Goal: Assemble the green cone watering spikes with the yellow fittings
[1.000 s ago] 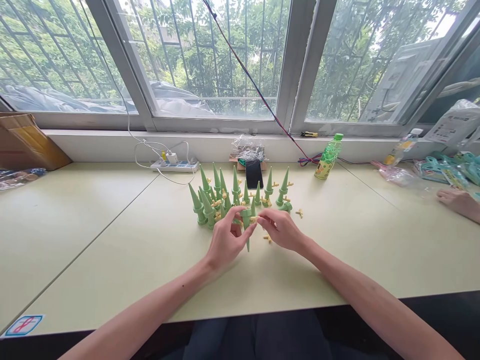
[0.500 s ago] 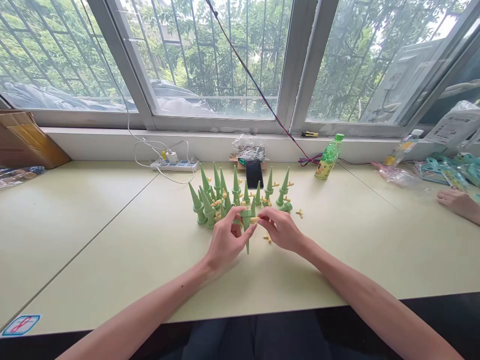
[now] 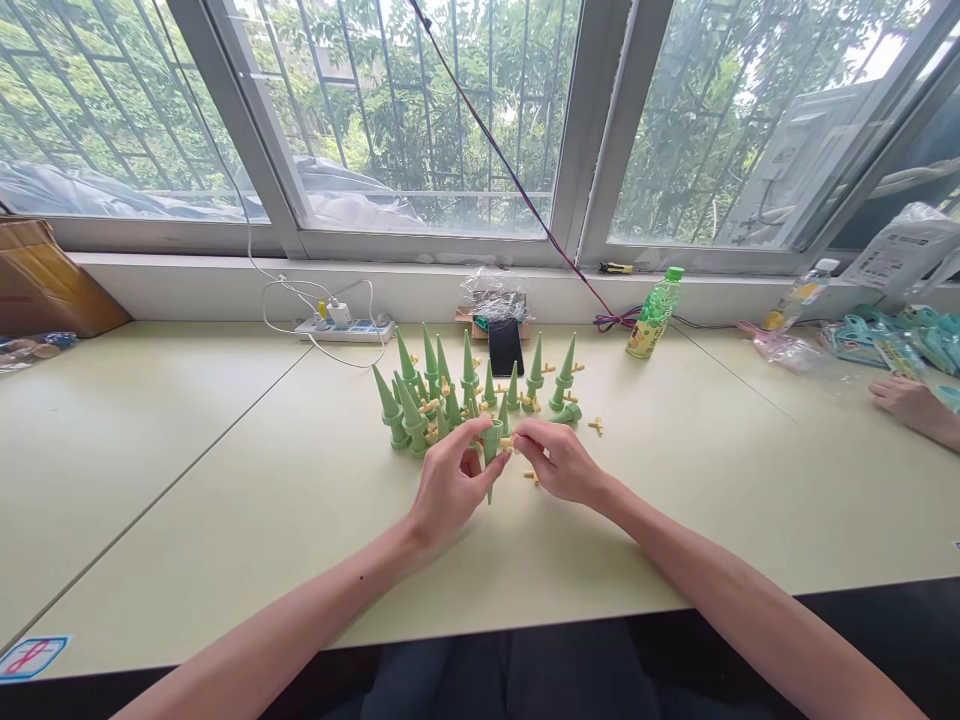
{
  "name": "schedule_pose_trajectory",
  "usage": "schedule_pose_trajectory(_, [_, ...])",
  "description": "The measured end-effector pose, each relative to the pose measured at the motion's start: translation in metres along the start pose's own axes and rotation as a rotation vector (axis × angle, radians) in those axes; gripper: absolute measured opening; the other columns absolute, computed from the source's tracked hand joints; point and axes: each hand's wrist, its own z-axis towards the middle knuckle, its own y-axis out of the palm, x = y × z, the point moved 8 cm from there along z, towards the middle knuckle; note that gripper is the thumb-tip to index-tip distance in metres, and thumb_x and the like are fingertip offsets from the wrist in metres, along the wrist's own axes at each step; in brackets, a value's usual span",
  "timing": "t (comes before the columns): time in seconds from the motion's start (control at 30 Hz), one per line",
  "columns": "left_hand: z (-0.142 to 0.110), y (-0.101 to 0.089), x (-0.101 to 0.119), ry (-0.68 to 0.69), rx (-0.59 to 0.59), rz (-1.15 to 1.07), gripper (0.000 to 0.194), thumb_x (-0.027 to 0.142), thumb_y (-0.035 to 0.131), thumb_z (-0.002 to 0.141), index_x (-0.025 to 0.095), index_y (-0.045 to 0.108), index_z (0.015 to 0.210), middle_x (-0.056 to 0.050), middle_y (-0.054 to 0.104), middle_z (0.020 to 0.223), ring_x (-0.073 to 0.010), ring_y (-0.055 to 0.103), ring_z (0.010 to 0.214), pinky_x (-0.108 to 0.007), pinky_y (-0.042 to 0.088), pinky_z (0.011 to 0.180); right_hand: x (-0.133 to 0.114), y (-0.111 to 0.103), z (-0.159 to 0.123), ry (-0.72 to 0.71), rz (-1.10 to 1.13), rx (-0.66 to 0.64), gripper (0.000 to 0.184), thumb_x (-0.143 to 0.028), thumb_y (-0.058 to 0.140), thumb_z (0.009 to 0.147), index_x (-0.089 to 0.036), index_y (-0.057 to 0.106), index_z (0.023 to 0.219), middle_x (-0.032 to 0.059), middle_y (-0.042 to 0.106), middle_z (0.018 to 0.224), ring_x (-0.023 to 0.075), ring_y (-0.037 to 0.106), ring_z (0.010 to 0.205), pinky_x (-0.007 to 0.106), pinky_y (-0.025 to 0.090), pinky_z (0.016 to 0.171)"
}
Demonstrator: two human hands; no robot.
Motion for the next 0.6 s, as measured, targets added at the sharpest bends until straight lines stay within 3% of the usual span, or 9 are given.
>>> schedule_pose_trajectory(0.47, [0.0,-0.0011,0.0042,0.059,0.026,0.024,0.026,0.027,0.069,0.085,0.02,0.056,0.106,0.007,0.052,0.067,-0.0029,0.039,0.041,-0.017,0.038,0.045,0.0035,-0.0008,0.0008,0.117,0.061,-0.023,0.028,-0.027,0.041,0.097,-0.02,0.041,0.07,-0.0029,0.042,0.06,0.0116,0.036,0.055,0.025,0.031,0.054])
schedule_pose_trajectory(0.6, [0.002,-0.0012,0.0029,0.036,0.006,0.03,0.032,0.032,0.061,0.091,0.022,0.053,0.12,0.004,0.056,0.078,-0.0019,0.037,0.041,-0.018,0.037,0.045,0.0067,-0.0044,0.0012,0.156,0.067,0.002,0.031,-0.031,0.039,0.099,-0.02,0.043,0.071,-0.0023,0.045,0.062,0.0118,0.038,0.056,0.025,0.032,0.055])
